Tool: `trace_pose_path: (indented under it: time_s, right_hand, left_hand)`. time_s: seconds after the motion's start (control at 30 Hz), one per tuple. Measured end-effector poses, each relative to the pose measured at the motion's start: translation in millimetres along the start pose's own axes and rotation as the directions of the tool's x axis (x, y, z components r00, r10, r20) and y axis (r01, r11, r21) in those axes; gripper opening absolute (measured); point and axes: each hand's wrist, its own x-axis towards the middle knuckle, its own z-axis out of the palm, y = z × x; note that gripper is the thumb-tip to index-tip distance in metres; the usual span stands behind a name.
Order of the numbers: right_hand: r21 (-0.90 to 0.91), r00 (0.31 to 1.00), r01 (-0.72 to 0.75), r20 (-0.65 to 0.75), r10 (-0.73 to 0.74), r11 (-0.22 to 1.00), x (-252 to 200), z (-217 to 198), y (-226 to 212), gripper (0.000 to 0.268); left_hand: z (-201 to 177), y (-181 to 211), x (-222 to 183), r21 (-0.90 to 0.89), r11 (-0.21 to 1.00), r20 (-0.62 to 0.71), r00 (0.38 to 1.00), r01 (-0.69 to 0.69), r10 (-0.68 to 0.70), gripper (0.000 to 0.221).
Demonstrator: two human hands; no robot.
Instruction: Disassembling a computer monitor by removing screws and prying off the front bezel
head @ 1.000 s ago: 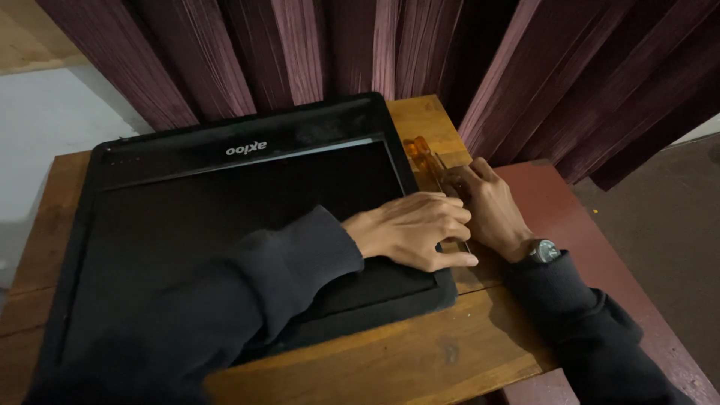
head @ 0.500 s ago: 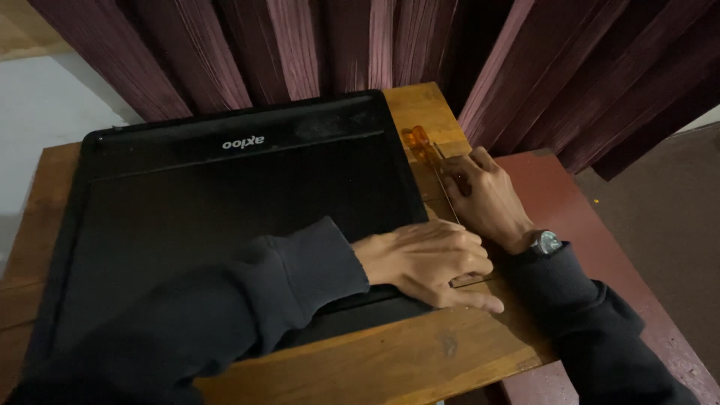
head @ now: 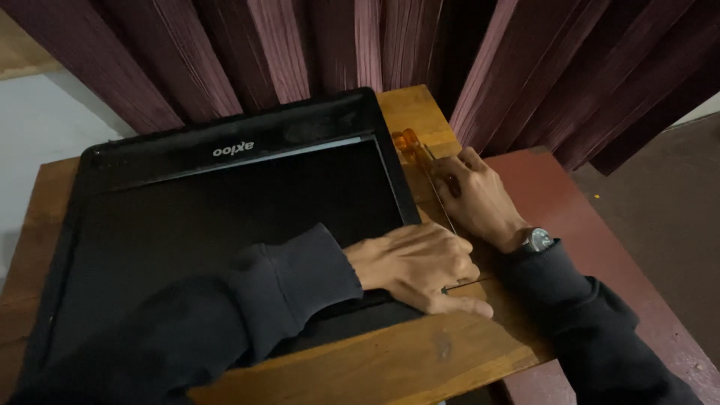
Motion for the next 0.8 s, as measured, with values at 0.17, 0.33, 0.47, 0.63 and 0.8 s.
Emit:
trace_pose_path:
  time_s: [0.17,0.33,0.47,0.63,0.8]
  right_hand:
    - [-0.02,1.0,0.01,-0.001,-0.01,1.0,-0.6,-8.3,-10.4,0.021]
    - [-0.033,1.0,0.022,-0.006,-0.023,0.999,-1.8,-2.9,-3.3,0.023]
    - [-0.04,0.998,0.058,-0.024,-0.059,0.997,-0.7,-4.6,-2.7,0.023]
    - [-0.174,0.99,0.119,-0.058,-0.131,0.977,-1.8,8.6,12.1,0.031]
    - [-0.247,0.971,0.17,-0.124,-0.205,0.954,-2.8,16.5,26.5,0.032]
  left_hand:
    - [6.6,-6.2,-0.3,-0.009,1.0,-0.041,0.999,-0.018,0.018,0.059]
    - [7.7,-6.5,-0.6,-0.03,0.998,0.009,0.998,0.06,-0.059,0.055]
    - [7.4,-7.7,-1.8,-0.057,0.995,0.024,0.996,0.084,-0.083,0.052]
    - [14.8,-22.8,-0.2,-0.047,0.992,-0.057,0.991,0.118,-0.121,0.049]
    - [5.8,-14.3,2.9,-0.078,0.992,0.019,0.995,0.098,-0.096,0.044]
